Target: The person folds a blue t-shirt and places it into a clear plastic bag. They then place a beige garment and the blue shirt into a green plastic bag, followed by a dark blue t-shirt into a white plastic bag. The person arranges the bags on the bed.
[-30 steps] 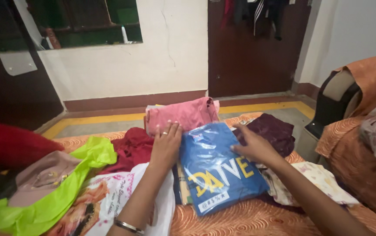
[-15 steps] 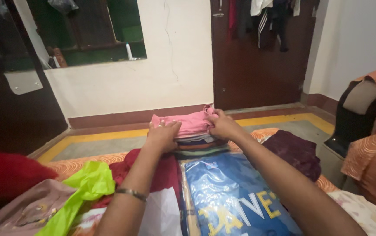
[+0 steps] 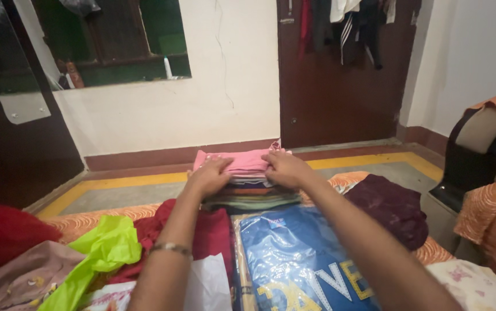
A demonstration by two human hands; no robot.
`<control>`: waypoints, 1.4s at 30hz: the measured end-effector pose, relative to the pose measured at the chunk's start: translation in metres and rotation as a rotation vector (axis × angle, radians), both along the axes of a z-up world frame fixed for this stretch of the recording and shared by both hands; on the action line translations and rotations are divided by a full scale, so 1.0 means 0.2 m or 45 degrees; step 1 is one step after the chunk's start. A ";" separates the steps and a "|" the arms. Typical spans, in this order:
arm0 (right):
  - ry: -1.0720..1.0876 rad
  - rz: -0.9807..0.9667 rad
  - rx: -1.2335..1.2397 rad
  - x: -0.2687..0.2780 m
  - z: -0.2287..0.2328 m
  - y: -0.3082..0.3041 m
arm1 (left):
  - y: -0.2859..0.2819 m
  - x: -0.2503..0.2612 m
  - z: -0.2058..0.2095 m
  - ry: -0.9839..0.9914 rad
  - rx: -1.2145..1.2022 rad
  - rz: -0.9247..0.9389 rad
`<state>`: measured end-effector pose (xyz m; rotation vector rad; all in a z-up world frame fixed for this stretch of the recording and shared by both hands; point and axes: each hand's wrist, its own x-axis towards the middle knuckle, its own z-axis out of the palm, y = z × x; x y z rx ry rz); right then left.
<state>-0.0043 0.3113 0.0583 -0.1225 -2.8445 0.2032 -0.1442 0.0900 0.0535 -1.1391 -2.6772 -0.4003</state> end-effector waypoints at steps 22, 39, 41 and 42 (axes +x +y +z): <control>0.610 -0.142 0.295 -0.13 -0.13 -0.28 | 0.17 0.22 -0.15 0.568 -0.235 0.130; 0.819 -0.167 0.282 -0.02 -0.28 -0.40 | -0.13 0.10 -0.28 0.346 0.378 -0.034; 0.881 -0.128 0.221 0.00 -0.27 -0.41 | -0.13 0.12 -0.28 0.362 0.367 -0.007; 0.902 -0.126 0.226 0.01 -0.28 -0.42 | -0.13 0.14 -0.28 0.339 0.361 0.009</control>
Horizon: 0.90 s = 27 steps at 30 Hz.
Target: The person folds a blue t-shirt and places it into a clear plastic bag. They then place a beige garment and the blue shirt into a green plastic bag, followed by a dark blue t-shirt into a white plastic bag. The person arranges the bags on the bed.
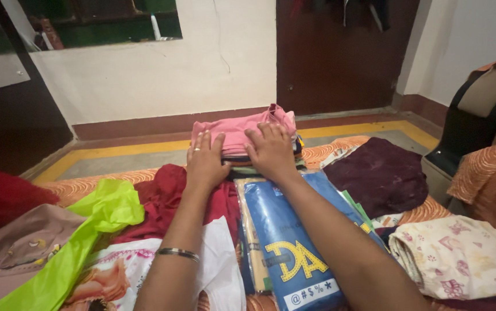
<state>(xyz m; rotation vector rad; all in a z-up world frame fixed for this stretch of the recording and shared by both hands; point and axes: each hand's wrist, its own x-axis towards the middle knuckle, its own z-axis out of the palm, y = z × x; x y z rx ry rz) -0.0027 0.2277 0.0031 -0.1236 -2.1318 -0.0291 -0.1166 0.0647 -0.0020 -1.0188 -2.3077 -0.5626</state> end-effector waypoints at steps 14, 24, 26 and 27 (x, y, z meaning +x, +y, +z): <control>-0.025 0.024 -0.012 -0.06 -0.06 0.05 | -0.02 0.10 0.02 0.009 -0.036 0.062; -0.576 0.614 -0.706 0.18 0.41 0.21 | -0.14 0.10 0.13 -0.139 -0.041 -0.140; -0.549 0.360 -0.652 0.35 0.45 0.26 | -0.19 0.17 0.19 -0.154 0.024 -0.220; -0.575 0.273 -0.671 0.43 0.45 0.28 | -0.22 0.21 0.20 -0.145 0.090 -0.265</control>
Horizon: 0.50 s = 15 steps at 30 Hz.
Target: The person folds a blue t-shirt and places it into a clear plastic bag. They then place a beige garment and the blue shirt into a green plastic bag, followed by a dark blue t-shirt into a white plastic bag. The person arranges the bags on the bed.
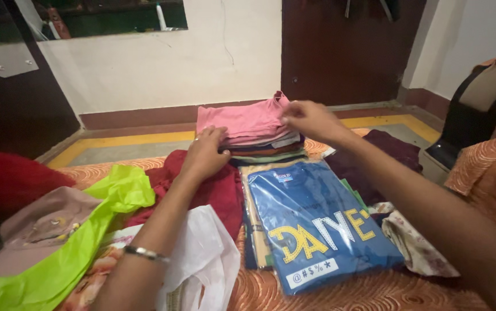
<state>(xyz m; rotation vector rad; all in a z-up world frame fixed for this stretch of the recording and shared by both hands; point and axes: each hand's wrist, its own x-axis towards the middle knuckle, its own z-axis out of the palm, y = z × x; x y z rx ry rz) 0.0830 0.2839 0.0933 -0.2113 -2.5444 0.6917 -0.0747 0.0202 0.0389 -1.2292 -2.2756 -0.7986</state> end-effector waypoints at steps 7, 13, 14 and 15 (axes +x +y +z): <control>-0.260 0.071 -0.003 0.31 -0.35 0.07 | -0.01 0.27 -0.04 -0.367 0.217 -0.250; 0.013 -0.047 0.272 0.36 -0.58 0.02 | 0.08 0.30 -0.28 -0.380 -0.019 0.023; 0.010 -0.059 0.271 0.36 -0.60 0.01 | 0.09 0.29 -0.31 -0.316 0.016 0.006; 0.018 -0.067 0.261 0.37 -0.60 0.00 | 0.09 0.27 -0.33 -0.252 0.056 -0.011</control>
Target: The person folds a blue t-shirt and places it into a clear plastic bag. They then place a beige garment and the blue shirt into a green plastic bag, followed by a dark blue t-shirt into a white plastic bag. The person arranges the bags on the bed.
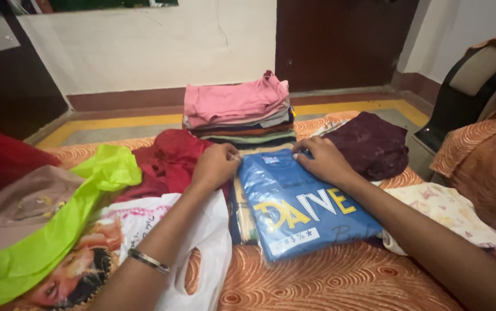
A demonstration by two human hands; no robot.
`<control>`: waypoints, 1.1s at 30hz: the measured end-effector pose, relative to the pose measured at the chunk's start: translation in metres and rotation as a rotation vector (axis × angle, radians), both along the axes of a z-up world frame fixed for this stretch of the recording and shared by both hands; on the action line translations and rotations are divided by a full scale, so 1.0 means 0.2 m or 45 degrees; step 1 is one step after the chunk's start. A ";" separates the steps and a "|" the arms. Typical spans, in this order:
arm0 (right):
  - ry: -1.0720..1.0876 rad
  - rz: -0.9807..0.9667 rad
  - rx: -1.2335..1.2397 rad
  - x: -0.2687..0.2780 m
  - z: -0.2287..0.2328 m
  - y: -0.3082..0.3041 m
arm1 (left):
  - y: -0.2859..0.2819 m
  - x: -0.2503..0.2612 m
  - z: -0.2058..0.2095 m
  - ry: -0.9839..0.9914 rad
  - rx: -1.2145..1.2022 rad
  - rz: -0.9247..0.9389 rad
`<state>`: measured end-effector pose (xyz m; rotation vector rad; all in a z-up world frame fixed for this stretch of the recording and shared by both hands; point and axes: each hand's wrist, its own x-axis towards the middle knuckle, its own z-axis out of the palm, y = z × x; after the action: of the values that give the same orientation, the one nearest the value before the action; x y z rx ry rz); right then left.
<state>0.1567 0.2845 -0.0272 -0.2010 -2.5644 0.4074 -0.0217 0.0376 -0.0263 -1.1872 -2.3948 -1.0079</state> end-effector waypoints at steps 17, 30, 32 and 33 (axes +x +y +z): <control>0.026 -0.175 -0.295 0.01 -0.01 0.02 | -0.04 -0.01 -0.01 -0.533 0.187 -0.225; -0.011 -0.129 -0.437 -0.02 -0.03 0.07 | -0.03 -0.05 -0.04 -0.658 0.228 -0.200; 0.023 -0.079 -0.418 -0.02 -0.04 0.08 | -0.03 -0.06 -0.03 -0.706 0.193 -0.184; 0.002 -0.098 -0.448 -0.02 -0.04 0.09 | -0.03 -0.06 -0.02 -0.723 0.184 -0.188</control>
<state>0.1518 0.3022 -0.0356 -0.4234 -2.4571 0.8272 -0.0331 0.0324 -0.0313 -1.1539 -2.5970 -1.7303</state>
